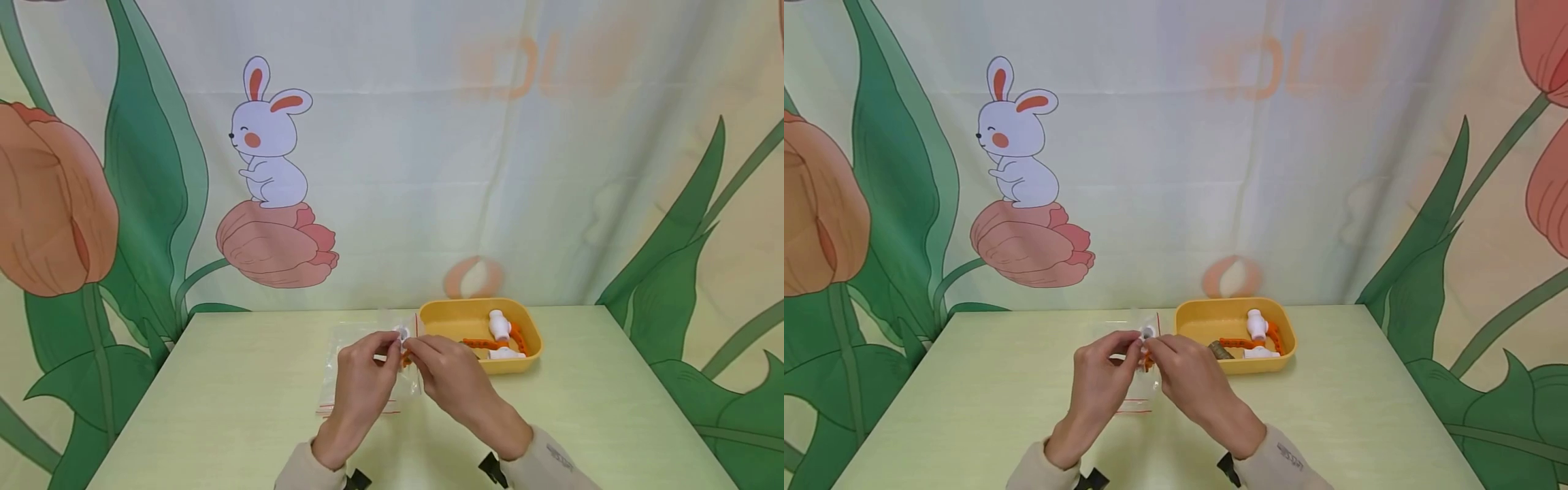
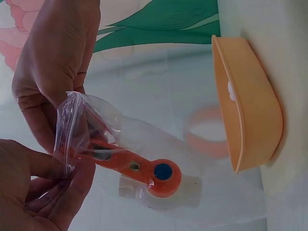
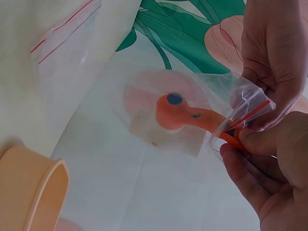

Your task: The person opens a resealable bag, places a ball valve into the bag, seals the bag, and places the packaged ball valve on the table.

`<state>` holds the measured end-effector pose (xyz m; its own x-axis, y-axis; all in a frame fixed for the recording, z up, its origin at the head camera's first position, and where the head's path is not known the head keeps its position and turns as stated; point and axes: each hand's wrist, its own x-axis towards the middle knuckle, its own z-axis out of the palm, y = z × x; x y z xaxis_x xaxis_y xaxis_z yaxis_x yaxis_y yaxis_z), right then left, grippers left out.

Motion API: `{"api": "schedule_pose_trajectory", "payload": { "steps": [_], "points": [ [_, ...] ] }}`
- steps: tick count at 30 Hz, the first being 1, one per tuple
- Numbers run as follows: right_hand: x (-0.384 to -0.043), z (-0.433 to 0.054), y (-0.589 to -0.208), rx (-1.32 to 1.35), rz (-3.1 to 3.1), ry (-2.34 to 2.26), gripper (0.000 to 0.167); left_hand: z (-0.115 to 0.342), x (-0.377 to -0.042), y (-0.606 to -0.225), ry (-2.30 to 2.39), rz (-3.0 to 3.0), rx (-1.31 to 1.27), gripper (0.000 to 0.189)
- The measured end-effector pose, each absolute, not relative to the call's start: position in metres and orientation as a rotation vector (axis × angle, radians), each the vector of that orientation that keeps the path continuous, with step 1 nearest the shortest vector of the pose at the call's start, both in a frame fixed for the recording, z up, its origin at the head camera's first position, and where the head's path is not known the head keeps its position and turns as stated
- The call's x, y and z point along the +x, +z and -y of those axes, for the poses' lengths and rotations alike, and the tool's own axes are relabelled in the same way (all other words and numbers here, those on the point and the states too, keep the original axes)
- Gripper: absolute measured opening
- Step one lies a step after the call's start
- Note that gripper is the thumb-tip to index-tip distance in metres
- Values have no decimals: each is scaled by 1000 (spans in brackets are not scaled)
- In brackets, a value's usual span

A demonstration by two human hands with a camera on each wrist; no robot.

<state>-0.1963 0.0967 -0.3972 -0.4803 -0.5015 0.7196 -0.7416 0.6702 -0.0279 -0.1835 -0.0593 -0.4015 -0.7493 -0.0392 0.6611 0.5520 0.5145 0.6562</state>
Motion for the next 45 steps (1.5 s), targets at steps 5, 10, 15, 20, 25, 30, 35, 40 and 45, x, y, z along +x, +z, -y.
{"api": "schedule_pose_trajectory", "payload": {
  "steps": [5,10,15,20,25,30,35,40,45],
  "points": [
    [-198,-94,-394,945,2237,429,18,59,-183,-401,-1225,2125,-417,11],
    [-202,-93,-393,965,2285,397,15,60,-182,-400,-1227,2136,-396,10],
    [-206,-91,-392,970,2391,368,8,61,-181,-399,-1238,2139,-385,9],
    [-210,-88,-392,977,2468,336,6,61,-180,-399,-1244,2130,-397,9],
    [-214,-86,-392,989,2502,308,15,61,-180,-399,-1243,2115,-413,10],
    [-215,-84,-393,984,2515,301,16,61,-181,-398,-1233,2117,-402,10],
    [-216,-85,-393,977,2523,292,6,61,-182,-399,-1229,2093,-401,10],
    [-216,-88,-393,990,2523,322,7,62,-183,-398,-1235,2095,-387,8],
    [-212,-91,-388,1013,2479,352,13,63,-185,-396,-1257,2095,-353,8]
  ]
}}
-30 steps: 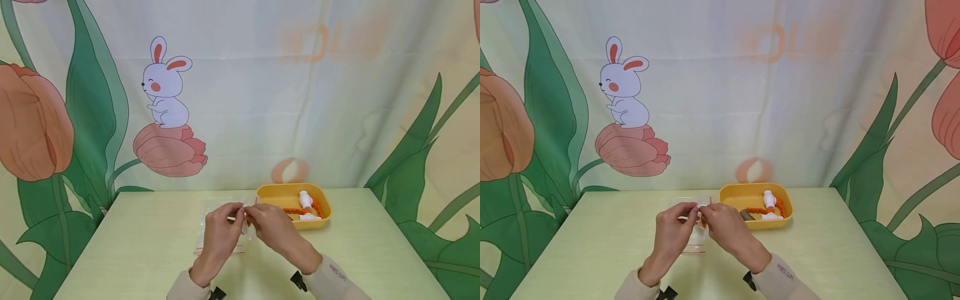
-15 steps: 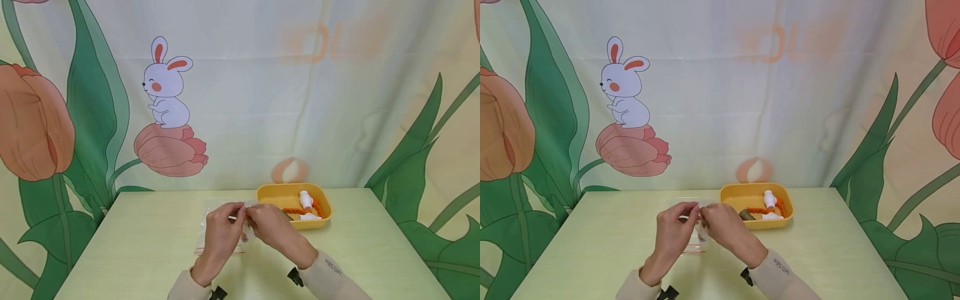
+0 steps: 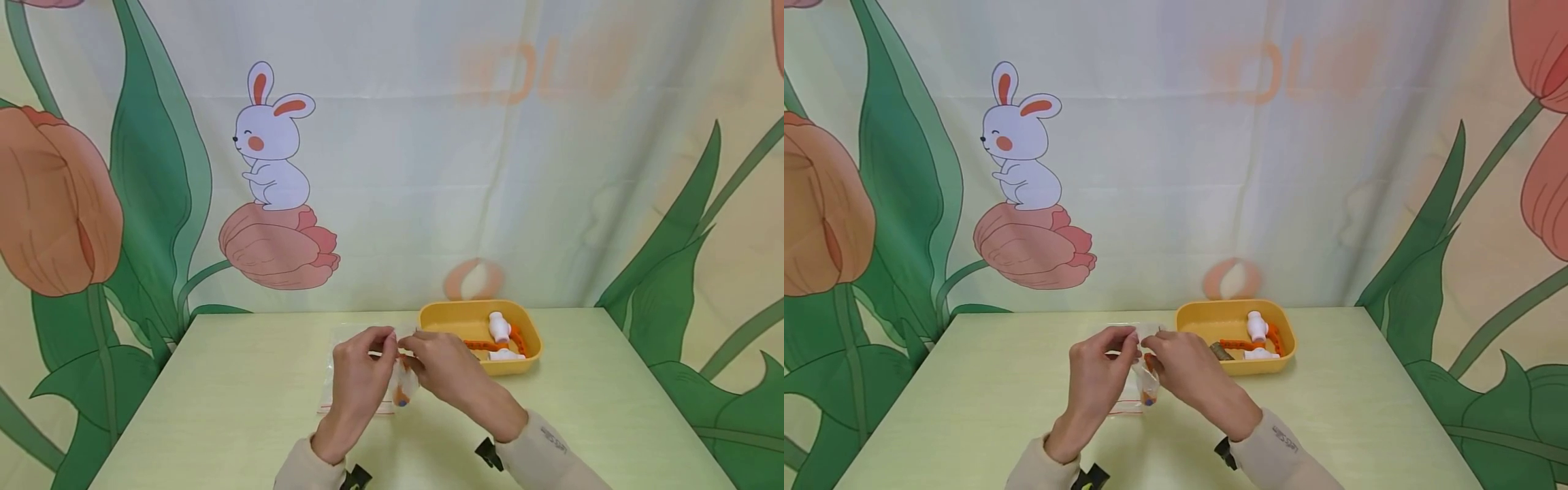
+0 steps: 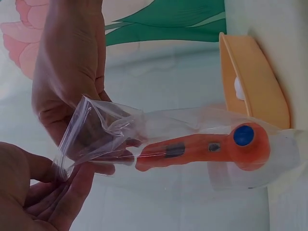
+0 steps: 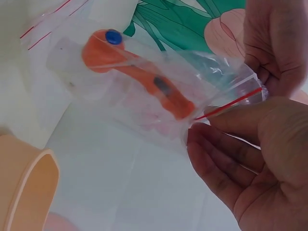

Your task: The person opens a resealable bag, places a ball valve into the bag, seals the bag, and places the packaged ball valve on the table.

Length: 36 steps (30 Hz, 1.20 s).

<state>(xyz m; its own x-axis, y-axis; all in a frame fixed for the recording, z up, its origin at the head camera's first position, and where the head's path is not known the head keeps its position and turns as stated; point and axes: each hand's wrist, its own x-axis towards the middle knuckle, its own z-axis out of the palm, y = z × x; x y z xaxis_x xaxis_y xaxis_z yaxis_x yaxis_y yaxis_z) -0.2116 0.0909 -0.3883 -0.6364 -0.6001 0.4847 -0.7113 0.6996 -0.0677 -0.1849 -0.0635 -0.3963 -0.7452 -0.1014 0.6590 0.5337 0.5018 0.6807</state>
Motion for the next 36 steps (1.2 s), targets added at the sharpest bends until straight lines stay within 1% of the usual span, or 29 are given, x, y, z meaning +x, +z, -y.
{"api": "schedule_pose_trajectory", "payload": {
  "steps": [10,19,22,27,36],
  "points": [
    [-196,-99,-372,1004,2448,439,18,64,-186,-394,-1332,2112,-294,8],
    [-183,-112,-365,900,2309,513,12,66,-186,-393,-1337,2100,-251,8],
    [-178,-115,-367,852,2265,560,12,67,-187,-393,-1349,2090,-232,8],
    [-170,-118,-377,777,2267,612,18,68,-188,-394,-1365,2080,-217,10],
    [-163,-111,-397,633,2330,552,24,68,-189,-393,-1378,2050,-197,10]
  ]
}}
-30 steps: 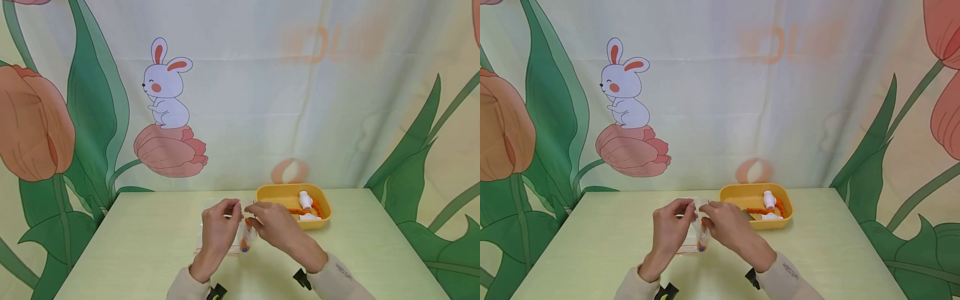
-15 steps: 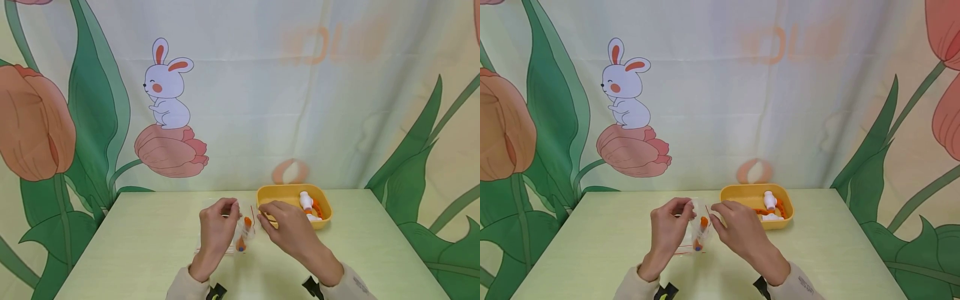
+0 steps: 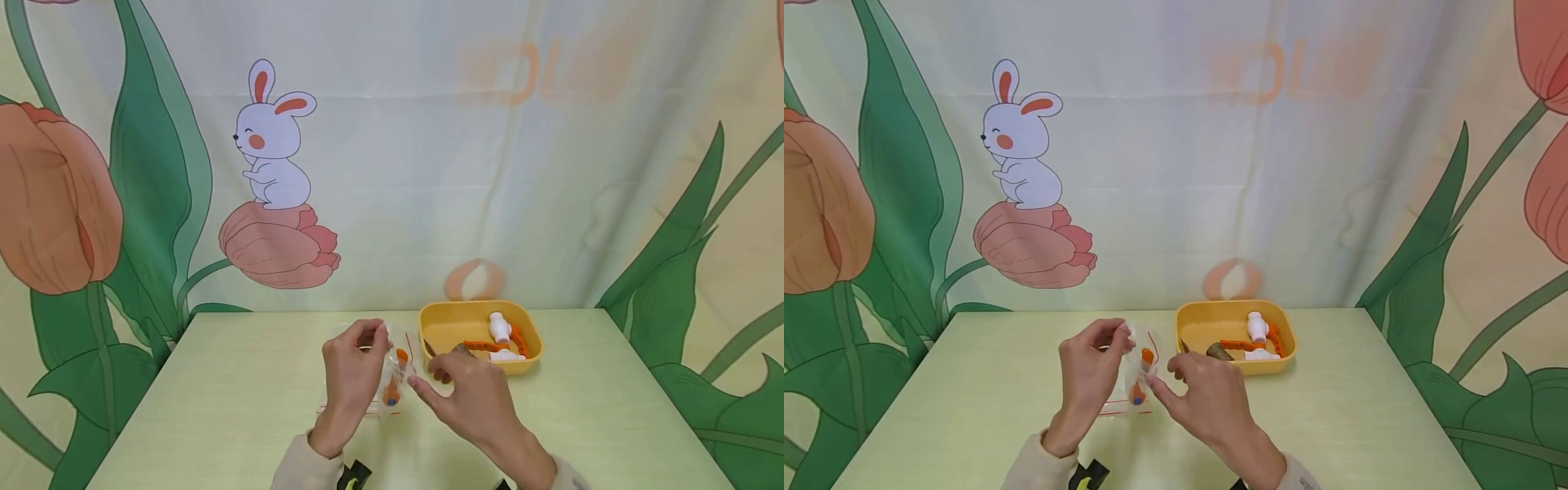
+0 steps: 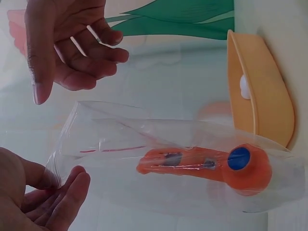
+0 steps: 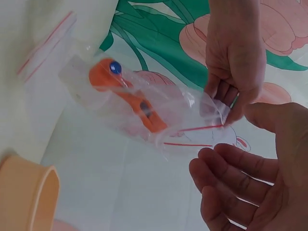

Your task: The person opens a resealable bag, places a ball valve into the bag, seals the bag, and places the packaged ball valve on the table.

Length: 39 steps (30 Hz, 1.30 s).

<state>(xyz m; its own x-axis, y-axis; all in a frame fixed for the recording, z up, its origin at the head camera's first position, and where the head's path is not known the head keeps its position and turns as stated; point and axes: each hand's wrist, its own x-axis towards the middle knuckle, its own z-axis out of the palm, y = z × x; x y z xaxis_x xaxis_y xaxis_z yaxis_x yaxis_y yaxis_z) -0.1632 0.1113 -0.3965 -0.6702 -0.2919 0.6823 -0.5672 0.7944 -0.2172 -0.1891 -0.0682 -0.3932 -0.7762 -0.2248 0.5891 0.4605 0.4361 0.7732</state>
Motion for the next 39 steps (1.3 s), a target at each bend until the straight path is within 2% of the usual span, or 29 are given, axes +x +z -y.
{"api": "schedule_pose_trajectory", "payload": {
  "steps": [9,20,32,39],
  "points": [
    [-164,-96,-406,542,2444,573,26,68,-188,-392,-1394,2032,-181,10],
    [-165,-88,-405,551,2504,604,22,67,-187,-392,-1392,2007,-188,9],
    [-167,-92,-400,495,2488,723,11,70,-187,-394,-1394,1981,-222,7],
    [-171,-98,-396,562,2321,759,3,72,-185,-392,-1410,1977,-216,6]
  ]
}}
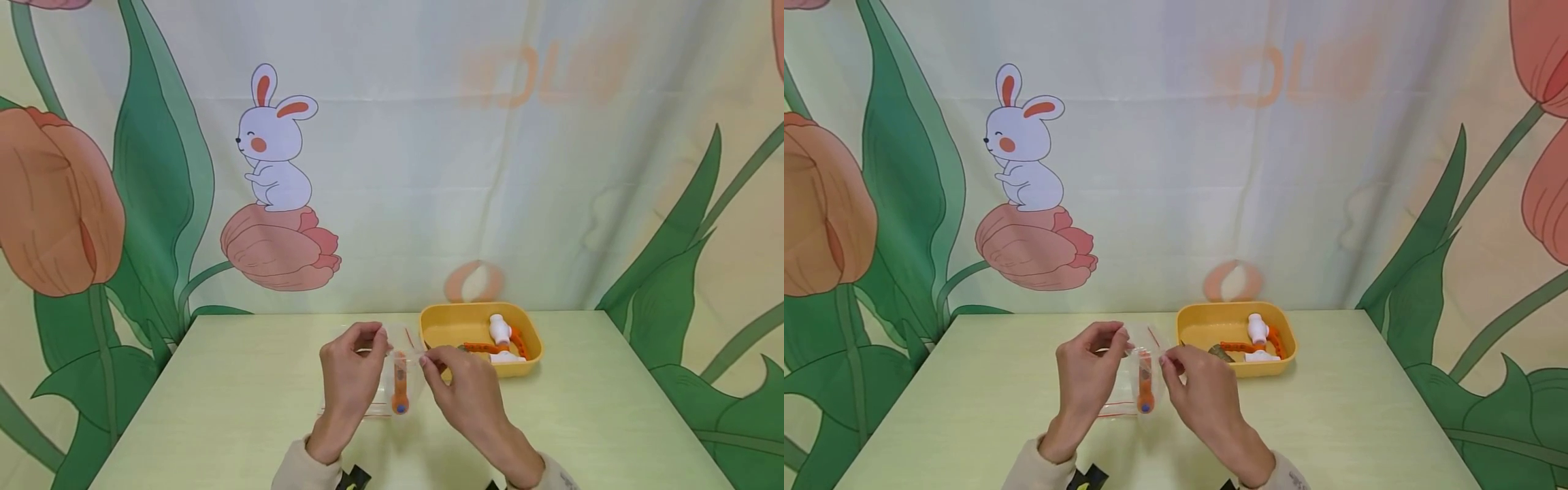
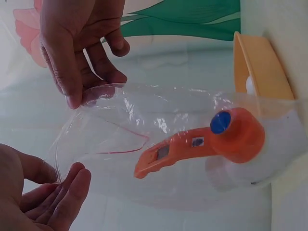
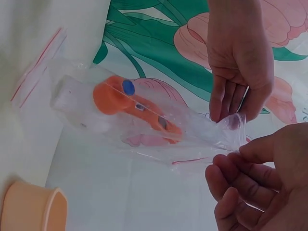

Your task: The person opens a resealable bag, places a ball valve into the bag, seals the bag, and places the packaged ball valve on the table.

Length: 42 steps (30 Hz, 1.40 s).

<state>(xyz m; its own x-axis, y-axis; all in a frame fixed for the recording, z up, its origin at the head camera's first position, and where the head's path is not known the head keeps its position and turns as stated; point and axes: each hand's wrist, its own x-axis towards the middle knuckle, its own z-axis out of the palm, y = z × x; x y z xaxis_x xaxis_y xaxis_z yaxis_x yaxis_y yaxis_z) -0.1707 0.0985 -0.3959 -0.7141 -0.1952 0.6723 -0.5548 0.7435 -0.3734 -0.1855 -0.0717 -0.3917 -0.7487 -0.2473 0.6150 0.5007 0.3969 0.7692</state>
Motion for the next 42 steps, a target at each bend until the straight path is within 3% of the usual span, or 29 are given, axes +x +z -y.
{"api": "schedule_pose_trajectory", "payload": {
  "steps": [20,29,42],
  "points": [
    [-182,-116,-381,729,2171,689,4,81,-180,-391,-1312,2051,-318,10],
    [-190,-121,-371,777,2128,718,5,89,-179,-381,-1016,2066,-546,25],
    [-192,-126,-364,809,2166,806,5,83,-179,-367,-905,2236,-629,34]
  ]
}}
